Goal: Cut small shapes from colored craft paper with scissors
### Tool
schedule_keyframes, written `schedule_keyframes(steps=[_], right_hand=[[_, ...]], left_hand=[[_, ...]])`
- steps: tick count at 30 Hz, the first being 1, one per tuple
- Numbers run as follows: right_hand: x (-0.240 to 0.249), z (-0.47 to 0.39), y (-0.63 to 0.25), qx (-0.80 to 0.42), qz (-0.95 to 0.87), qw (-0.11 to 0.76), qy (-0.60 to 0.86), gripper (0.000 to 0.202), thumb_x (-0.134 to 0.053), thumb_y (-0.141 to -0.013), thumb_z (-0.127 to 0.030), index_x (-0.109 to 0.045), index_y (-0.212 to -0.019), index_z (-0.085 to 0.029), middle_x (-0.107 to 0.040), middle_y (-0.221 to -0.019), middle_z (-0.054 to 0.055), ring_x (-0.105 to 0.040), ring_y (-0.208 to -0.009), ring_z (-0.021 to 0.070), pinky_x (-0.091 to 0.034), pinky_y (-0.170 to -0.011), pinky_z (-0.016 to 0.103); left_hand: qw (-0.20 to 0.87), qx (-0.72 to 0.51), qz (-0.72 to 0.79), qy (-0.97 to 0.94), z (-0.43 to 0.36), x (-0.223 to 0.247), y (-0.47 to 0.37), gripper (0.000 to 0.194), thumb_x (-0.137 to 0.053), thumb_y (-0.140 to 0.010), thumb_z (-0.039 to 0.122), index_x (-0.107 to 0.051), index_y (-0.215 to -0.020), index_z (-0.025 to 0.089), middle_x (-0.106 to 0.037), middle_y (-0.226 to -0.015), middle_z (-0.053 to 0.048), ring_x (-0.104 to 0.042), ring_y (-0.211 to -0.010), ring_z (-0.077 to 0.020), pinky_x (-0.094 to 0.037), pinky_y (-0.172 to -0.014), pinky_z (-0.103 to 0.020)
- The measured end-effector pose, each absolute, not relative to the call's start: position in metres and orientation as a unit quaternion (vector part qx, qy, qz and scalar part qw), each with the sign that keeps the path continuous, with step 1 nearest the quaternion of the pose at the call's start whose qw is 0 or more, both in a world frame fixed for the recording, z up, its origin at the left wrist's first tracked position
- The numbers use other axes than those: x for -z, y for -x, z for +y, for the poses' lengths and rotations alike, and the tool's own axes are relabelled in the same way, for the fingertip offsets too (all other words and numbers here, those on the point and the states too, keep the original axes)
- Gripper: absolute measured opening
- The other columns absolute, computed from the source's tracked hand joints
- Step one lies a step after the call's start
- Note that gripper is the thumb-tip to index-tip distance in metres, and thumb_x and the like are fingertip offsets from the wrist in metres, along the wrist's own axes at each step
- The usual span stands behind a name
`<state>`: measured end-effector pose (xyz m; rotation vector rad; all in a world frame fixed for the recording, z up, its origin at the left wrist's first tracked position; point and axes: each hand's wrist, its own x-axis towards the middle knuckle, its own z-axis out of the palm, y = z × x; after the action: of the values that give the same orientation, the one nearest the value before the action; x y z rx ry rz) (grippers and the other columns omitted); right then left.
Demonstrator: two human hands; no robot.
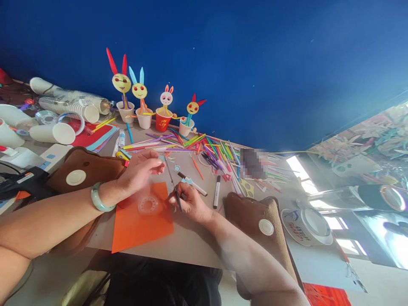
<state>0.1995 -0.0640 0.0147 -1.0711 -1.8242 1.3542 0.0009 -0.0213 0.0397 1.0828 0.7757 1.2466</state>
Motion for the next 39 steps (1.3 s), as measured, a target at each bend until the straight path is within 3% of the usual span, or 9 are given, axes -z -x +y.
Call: schedule_keyframes(steps=[21, 27, 32, 36, 39], right_hand=[[-0.013, -0.066, -0.201, -0.490, -0.685, 0.319, 0.434, 0.050, -0.065, -0.081, -0.066, -0.049, -0.070, -0.020, -0.057, -0.065, 0.000, -0.048, -0.058, 0.0117, -0.039, -0.054, 0.026], [-0.007, -0.062, -0.204, -0.434, -0.657, 0.394, 0.474, 0.052, -0.057, -0.083, -0.070, -0.053, -0.071, -0.020, -0.049, -0.062, -0.002, -0.039, -0.055, 0.0114, -0.034, -0.052, 0.027], [-0.003, -0.060, -0.205, -0.367, -0.638, 0.460, 0.497, 0.048, -0.053, -0.089, -0.065, -0.053, -0.070, -0.021, -0.050, -0.064, 0.000, -0.042, -0.057, 0.0136, -0.037, -0.055, 0.029], [-0.001, -0.066, -0.204, -0.340, -0.699, 0.467, 0.421, 0.043, -0.053, -0.091, -0.062, -0.051, -0.075, -0.022, -0.057, -0.069, 0.001, -0.050, -0.060, 0.0154, -0.043, -0.060, 0.031], [0.001, -0.072, -0.199, -0.310, -0.811, 0.397, 0.298, 0.041, -0.057, -0.090, -0.059, -0.047, -0.075, -0.023, -0.064, -0.077, 0.005, -0.058, -0.070, 0.0178, -0.047, -0.066, 0.032]], left_hand=[[0.615, -0.541, 0.354, -0.452, -0.022, -0.041, -0.001, 0.014, -0.067, -0.076, 0.027, -0.060, -0.069, 0.017, -0.065, -0.065, 0.000, -0.060, -0.064, -0.0114, -0.049, -0.065, -0.024], [0.622, -0.517, 0.391, -0.440, -0.015, -0.034, -0.002, 0.018, -0.066, -0.076, 0.031, -0.063, -0.067, 0.016, -0.067, -0.067, -0.003, -0.061, -0.063, -0.0122, -0.047, -0.061, -0.025], [0.620, -0.489, 0.415, -0.453, -0.010, -0.022, -0.003, 0.021, -0.066, -0.078, 0.036, -0.067, -0.069, 0.016, -0.067, -0.070, -0.003, -0.061, -0.064, -0.0126, -0.047, -0.061, -0.025], [0.588, -0.478, 0.417, -0.502, -0.013, -0.015, -0.002, 0.023, -0.065, -0.080, 0.039, -0.068, -0.071, 0.017, -0.066, -0.070, -0.003, -0.059, -0.065, -0.0129, -0.047, -0.062, -0.026], [0.547, -0.473, 0.406, -0.558, -0.014, -0.015, -0.002, 0.022, -0.065, -0.080, 0.036, -0.065, -0.068, 0.017, -0.062, -0.066, -0.001, -0.056, -0.062, -0.0119, -0.046, -0.062, -0.025]])
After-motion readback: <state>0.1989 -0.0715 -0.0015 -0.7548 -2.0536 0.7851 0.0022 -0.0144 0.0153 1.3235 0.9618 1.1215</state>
